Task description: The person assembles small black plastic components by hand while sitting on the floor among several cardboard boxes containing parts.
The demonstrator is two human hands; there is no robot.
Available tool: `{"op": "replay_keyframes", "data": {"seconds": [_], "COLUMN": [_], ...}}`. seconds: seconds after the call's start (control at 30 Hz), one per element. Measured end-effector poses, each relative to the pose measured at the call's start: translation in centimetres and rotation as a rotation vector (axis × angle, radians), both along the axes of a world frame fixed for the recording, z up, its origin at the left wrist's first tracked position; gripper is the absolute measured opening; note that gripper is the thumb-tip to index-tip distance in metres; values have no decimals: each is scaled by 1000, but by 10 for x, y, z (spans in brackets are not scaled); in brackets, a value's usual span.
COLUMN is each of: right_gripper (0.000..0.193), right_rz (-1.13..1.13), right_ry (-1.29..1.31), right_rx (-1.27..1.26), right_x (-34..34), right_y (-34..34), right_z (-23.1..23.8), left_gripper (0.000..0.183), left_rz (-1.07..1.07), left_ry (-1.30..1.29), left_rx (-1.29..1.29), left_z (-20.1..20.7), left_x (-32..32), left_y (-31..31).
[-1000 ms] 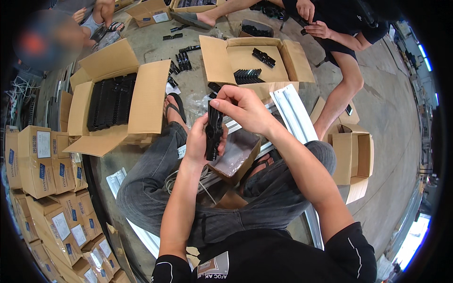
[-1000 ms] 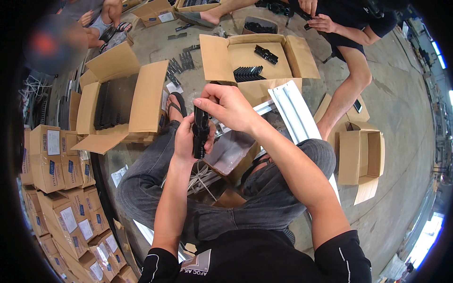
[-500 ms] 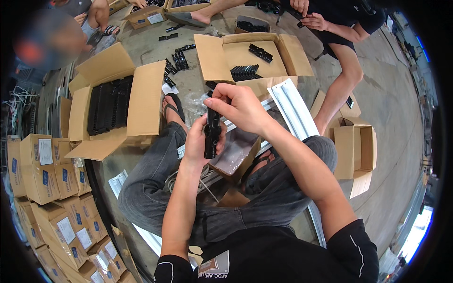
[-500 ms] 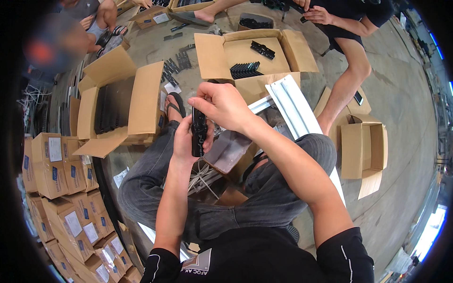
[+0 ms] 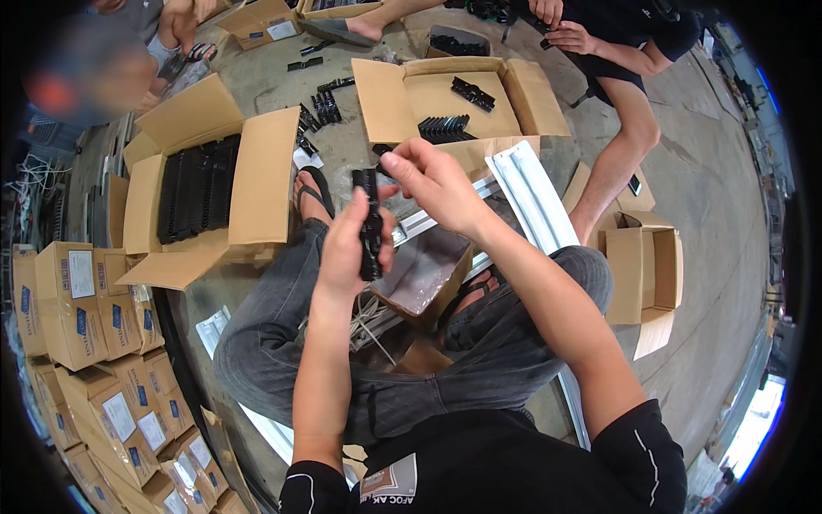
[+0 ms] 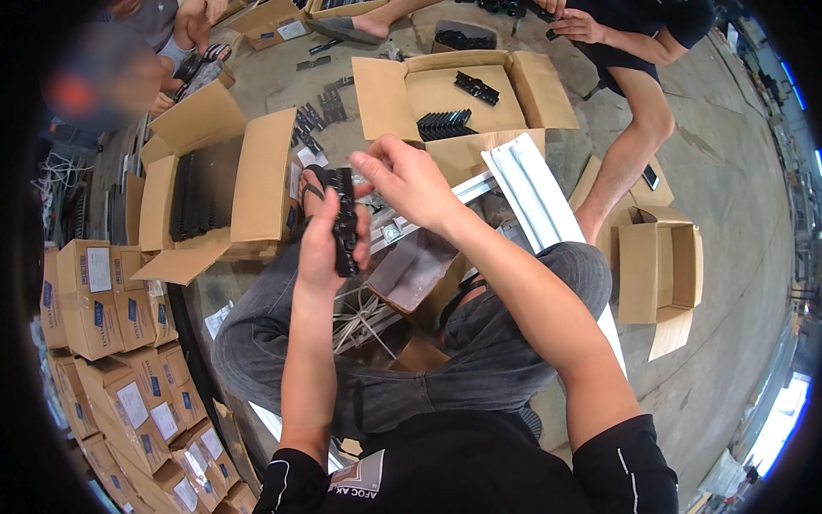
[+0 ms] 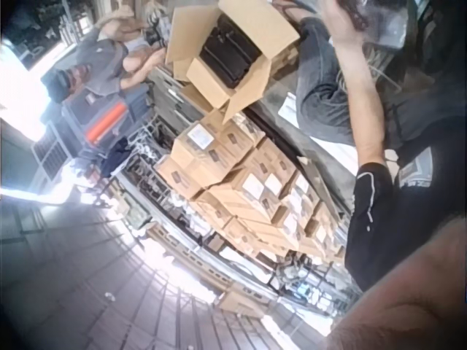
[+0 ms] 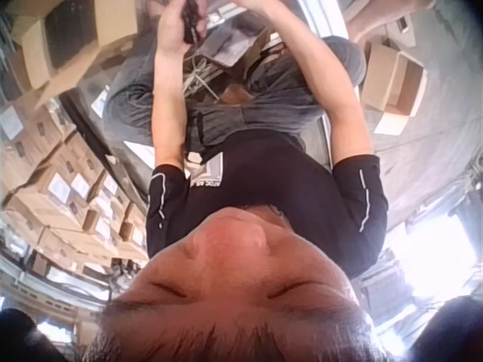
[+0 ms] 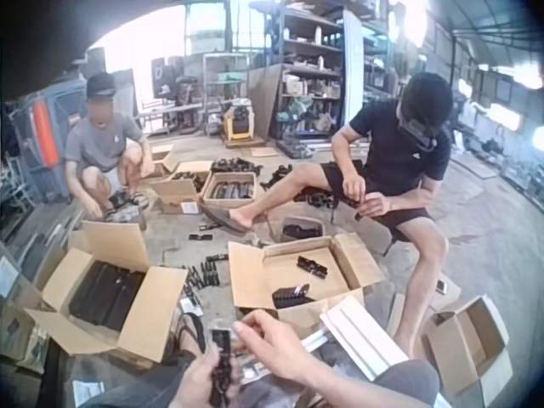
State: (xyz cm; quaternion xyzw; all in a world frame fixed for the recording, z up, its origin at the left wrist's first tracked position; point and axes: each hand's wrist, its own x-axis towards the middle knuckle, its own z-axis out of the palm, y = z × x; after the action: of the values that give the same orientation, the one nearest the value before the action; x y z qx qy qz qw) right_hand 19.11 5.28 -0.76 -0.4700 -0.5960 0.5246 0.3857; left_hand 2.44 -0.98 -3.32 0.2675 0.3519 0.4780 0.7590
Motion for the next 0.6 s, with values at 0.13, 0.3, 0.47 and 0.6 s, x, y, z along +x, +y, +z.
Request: {"op": "replay_keyframes", "data": {"seconds": [0.13,0.3,0.47,0.6], "right_gripper": [37,27,21,25], "right_rz": [-48,114,280,472], "right_ry": [-330,-547,-788,-832], "right_rx": [22,-15,12,-2], "right_x": [7,8,-27,-71], "right_y": [13,37,70,79], "right_z": [-23,-94,-174,-231], "left_gripper": [64,71,71,72], "left_rz": [164,253,376,502], "left_ry": [-234,-297,-258,-216], "left_rx": [68,109,30,-42], "left_z": [5,14,10,8], "left_x": [-29,-54,-58,-68], "left_y": [9,14,17,23]}}
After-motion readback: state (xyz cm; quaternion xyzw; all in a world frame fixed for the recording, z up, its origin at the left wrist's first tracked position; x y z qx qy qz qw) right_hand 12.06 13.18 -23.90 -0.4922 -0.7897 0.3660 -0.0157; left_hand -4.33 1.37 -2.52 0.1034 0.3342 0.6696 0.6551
